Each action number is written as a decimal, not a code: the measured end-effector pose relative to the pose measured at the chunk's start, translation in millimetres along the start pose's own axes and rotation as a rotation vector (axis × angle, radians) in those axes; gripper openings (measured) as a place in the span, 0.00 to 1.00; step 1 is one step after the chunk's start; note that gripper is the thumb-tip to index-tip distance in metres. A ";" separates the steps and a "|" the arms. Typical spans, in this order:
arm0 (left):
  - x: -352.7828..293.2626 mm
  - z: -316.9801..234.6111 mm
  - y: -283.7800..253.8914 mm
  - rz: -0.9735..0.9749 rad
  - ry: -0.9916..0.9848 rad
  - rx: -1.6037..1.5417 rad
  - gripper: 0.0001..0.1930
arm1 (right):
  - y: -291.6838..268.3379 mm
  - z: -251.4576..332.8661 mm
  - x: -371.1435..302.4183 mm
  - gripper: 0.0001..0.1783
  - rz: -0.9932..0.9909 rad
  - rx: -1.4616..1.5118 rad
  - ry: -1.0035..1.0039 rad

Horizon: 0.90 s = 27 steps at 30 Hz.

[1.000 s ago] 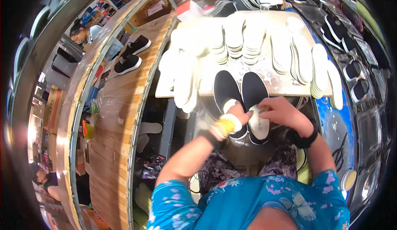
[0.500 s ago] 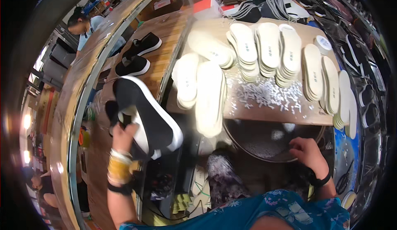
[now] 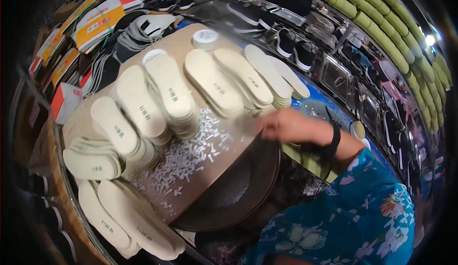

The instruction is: Insert insoles into shoes and trim the excess edges using scissors.

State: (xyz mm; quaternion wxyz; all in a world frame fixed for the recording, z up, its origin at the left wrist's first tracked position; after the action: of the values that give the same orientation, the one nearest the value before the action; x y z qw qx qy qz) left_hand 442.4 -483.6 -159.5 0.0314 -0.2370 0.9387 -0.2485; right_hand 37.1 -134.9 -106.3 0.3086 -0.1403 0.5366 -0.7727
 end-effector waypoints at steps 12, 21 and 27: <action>37.7 -73.9 325.0 0.340 0.212 0.241 0.11 | -227.0 -388.7 302.8 0.22 -0.709 -0.169 0.111; 43.4 -43.0 357.7 0.374 0.140 0.672 0.06 | -214.5 -410.0 376.0 0.45 -0.782 0.116 0.293; 39.3 -57.8 357.1 0.062 0.344 0.729 0.06 | -200.5 -380.1 372.6 0.40 -0.490 0.762 0.227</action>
State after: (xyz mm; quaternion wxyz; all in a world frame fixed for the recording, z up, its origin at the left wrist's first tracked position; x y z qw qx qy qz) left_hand 244.2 -202.7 -278.6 -0.0368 -0.1371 0.7873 -0.6000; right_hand -523.6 -39.6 -111.5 0.0857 -0.0541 0.1961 -0.9753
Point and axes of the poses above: each hand's wrist, its own x-axis towards the middle knuckle, its own y-axis out of the palm, z = x × y, the point moved 6 cm from there along x, towards the middle knuckle, and after that the axes turned 14 degrees about y, right-handed, at the moved point
